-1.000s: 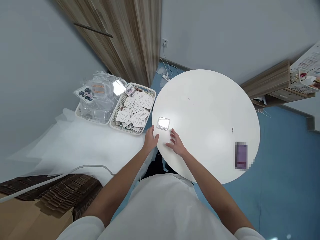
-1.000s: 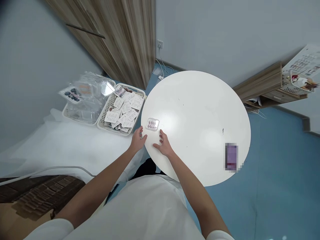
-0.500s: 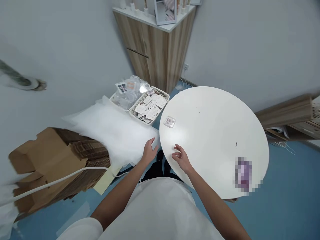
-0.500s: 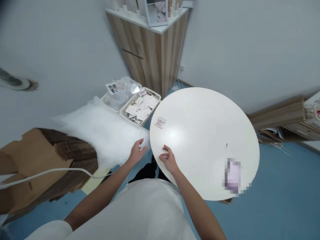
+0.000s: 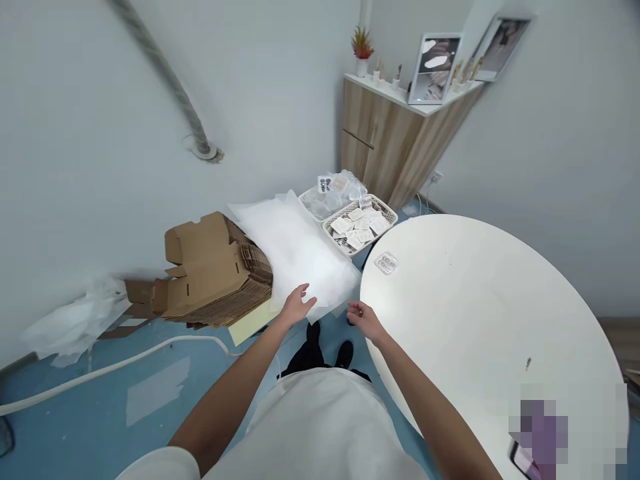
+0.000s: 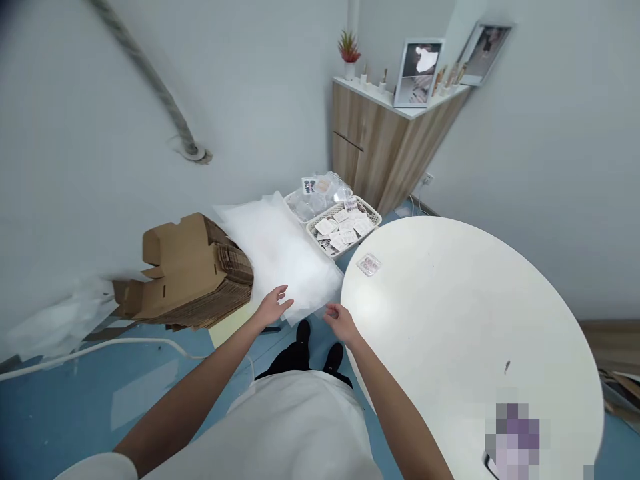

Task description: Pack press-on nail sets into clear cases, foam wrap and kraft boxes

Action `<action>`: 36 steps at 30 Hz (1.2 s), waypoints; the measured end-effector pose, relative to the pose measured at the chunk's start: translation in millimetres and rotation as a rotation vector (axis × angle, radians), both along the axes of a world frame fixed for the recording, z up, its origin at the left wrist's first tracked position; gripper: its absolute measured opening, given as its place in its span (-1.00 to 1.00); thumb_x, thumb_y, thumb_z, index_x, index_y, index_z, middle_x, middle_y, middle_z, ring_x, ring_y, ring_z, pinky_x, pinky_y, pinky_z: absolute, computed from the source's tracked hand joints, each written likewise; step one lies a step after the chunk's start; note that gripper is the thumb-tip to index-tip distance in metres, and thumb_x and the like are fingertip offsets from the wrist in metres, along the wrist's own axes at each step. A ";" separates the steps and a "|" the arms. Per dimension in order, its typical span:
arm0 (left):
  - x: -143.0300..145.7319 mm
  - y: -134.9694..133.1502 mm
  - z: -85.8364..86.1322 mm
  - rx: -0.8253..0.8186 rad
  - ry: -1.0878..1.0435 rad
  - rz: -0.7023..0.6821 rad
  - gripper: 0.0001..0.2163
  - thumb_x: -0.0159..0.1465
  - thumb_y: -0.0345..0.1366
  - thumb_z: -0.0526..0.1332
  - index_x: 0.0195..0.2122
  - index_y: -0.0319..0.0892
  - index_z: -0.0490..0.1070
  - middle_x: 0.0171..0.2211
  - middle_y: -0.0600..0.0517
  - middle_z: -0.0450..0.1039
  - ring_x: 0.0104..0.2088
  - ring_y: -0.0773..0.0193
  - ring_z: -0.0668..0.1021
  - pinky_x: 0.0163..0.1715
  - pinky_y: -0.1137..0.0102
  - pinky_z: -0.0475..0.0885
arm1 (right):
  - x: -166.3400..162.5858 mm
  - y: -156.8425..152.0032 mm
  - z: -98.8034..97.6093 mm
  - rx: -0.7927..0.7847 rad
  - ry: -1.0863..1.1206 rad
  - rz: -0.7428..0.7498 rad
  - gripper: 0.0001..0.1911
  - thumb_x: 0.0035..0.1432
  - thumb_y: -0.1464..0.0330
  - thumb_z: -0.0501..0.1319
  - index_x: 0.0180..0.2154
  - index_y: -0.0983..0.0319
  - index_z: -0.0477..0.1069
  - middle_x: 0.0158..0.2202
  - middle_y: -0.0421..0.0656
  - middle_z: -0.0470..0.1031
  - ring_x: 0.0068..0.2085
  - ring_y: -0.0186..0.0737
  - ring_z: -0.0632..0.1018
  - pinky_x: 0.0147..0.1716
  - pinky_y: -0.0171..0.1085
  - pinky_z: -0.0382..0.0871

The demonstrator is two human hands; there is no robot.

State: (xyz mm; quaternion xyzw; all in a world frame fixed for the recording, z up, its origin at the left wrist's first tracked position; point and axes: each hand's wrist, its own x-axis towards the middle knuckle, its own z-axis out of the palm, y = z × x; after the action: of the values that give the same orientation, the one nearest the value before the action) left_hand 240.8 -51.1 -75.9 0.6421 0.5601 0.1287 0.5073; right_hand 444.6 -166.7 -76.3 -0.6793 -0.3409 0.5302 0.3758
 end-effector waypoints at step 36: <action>-24.8 87.0 -44.6 -0.472 -0.208 0.092 -0.12 0.00 0.05 0.20 0.22 0.00 -0.34 0.25 0.01 -0.58 0.23 0.10 -0.24 0.16 0.25 -0.15 | -44.2 263.2 -53.2 0.008 -0.770 0.168 -0.58 0.03 0.41 0.00 -0.01 0.24 0.11 -0.20 -0.04 0.36 -0.17 -0.11 0.40 -0.18 -0.14 0.27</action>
State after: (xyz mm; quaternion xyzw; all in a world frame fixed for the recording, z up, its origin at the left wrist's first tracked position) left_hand 216.0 35.8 -120.6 0.4630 0.5482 0.0827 0.6916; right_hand 400.4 96.5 -129.5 -0.7967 -0.5134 0.2644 0.1782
